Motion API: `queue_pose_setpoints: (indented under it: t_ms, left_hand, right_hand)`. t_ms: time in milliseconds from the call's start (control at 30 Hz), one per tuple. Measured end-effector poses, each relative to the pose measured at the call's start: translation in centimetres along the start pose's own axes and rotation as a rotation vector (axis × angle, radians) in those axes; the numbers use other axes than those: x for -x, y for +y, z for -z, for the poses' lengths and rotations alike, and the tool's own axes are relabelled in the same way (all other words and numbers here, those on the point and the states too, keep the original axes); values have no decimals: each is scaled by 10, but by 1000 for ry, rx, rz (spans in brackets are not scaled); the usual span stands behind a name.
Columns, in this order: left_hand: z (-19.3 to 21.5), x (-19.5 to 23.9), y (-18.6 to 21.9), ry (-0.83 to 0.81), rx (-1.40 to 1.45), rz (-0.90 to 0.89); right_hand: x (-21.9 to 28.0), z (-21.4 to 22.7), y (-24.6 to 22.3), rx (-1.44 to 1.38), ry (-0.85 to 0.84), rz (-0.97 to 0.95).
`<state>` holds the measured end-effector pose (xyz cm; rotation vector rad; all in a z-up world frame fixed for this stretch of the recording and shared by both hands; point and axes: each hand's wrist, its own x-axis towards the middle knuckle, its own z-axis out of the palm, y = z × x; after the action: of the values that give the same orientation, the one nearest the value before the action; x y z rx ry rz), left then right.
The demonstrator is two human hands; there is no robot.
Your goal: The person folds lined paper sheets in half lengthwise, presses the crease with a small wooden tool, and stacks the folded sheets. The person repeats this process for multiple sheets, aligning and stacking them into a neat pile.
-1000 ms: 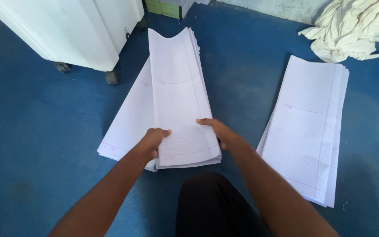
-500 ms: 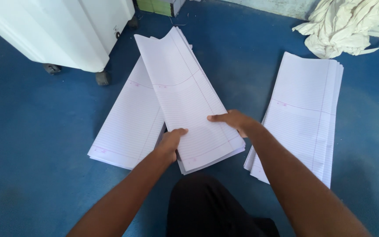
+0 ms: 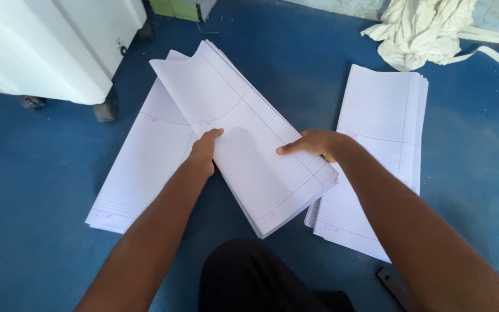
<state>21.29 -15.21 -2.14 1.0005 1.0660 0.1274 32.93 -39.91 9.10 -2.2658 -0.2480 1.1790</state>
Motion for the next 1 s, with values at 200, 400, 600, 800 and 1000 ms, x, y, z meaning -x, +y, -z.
queue_pose_setpoints:
  t_ms: [200,400,600,800,1000]
  left_hand:
    - [-8,-21,5,-101,206,-65]
    - [-28,-16,8,29,260,-31]
    - [-39,8,14,163,186,4]
    - [-50,34,10,218,20,-122]
    - [-76,57,9,159,64,-186]
  right_hand:
    - [10,29,8,-51,-39,-48]
    - [13,39,22,-45,-113,-32]
    - [11,24,29,-12,-64,1]
    - [18,19,47,212,181,26]
    - [39,37,67,218,200,63]
